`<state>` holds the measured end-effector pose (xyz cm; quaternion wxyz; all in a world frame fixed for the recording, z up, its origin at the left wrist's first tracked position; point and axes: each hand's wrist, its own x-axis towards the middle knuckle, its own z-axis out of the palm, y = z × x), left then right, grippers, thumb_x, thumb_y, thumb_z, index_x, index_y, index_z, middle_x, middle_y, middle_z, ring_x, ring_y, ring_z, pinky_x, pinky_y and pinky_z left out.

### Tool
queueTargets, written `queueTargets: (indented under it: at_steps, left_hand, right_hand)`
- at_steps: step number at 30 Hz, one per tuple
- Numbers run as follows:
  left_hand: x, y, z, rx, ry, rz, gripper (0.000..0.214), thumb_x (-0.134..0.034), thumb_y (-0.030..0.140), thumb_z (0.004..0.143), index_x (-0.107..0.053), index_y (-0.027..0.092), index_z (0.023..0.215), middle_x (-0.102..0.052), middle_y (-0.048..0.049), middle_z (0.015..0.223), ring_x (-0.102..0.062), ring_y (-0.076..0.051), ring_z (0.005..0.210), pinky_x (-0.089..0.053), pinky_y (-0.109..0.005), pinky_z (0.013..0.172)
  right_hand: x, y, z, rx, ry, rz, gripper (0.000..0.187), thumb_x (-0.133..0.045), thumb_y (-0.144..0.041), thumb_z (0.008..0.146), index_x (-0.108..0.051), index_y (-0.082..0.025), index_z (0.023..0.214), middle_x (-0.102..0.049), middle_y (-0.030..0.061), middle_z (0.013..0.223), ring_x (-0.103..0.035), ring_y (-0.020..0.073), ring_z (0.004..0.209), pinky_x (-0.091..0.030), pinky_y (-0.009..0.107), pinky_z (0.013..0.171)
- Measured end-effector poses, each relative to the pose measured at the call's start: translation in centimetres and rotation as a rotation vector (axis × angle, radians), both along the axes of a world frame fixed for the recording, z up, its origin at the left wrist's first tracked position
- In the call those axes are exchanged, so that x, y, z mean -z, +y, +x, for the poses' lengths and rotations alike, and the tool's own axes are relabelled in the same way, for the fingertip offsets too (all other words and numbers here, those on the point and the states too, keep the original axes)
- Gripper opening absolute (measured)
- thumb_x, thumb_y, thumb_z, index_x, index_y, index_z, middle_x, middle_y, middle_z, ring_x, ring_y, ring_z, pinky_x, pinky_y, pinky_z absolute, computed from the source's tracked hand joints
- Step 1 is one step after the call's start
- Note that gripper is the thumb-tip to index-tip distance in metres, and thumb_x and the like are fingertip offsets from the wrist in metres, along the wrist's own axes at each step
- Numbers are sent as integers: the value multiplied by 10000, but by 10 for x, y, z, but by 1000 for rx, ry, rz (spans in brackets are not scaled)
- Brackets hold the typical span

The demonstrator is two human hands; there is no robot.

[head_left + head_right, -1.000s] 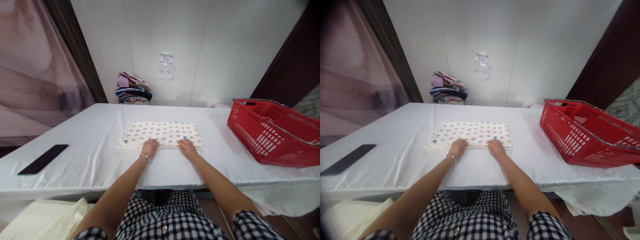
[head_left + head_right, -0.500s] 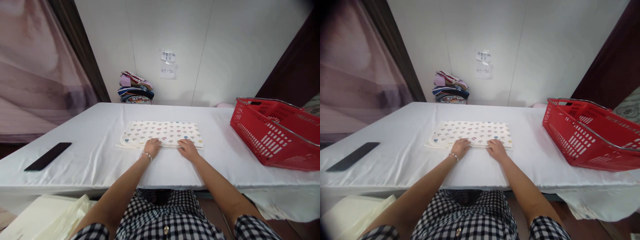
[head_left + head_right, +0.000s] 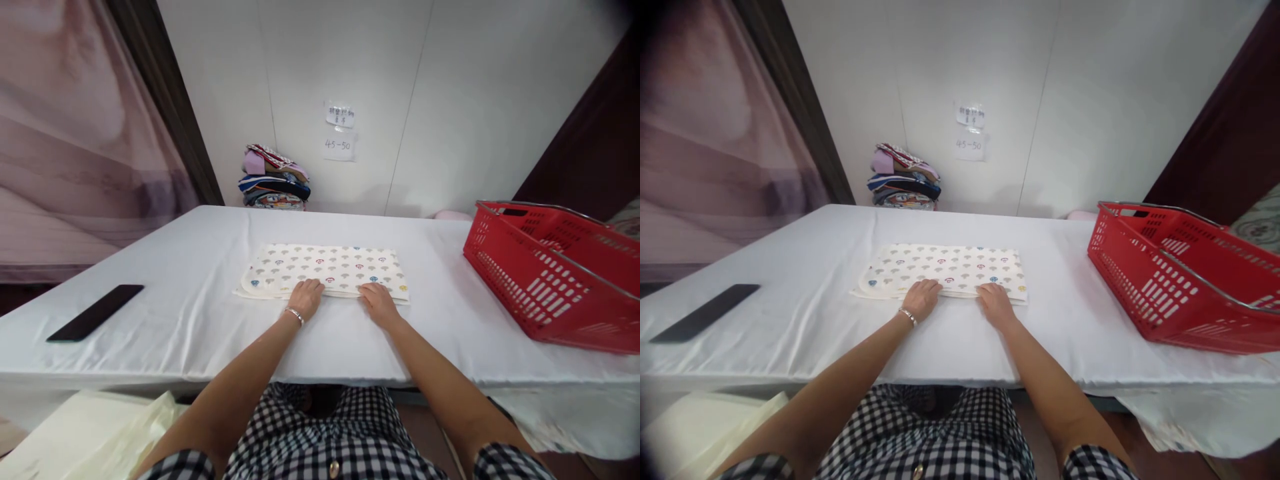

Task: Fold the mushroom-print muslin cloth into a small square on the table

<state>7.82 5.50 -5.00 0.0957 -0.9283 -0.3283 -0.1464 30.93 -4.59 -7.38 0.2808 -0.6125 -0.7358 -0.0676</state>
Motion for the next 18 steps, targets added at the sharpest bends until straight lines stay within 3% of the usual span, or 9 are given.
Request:
queueTargets:
  at_steps: [7, 14, 18]
  left_hand:
    - [0, 7, -17, -74, -11, -33, 278, -405, 76, 811, -595, 194, 975, -610, -66, 1031, -503, -219, 963, -383, -349, 766]
    - [-7, 10, -32, -130, 1, -51, 259, -426, 83, 797, -610, 194, 941, -617, -65, 1021, -509, -227, 950, -389, -355, 760]
    - [-3, 13, -34, -108, -29, -39, 276, -414, 83, 809, -616, 210, 947, -625, -58, 1010, -512, -219, 947, -388, -346, 761]
  right_hand:
    - [-1, 0, -1, -4, -8, 0, 227, -440, -212, 873, -585, -204, 1047, -589, 63, 1066, -487, 208, 976, -364, 343, 845]
    - [-19, 1, -11, 45, -136, -111, 271, -540, -346, 836, -570, -248, 1087, -566, 53, 1004, -476, 204, 912, -333, 327, 792]
    - [-22, 5, -20, 106, -192, -122, 210, -538, -316, 844, -592, -253, 1037, -551, 42, 963, -459, 192, 886, -305, 316, 760]
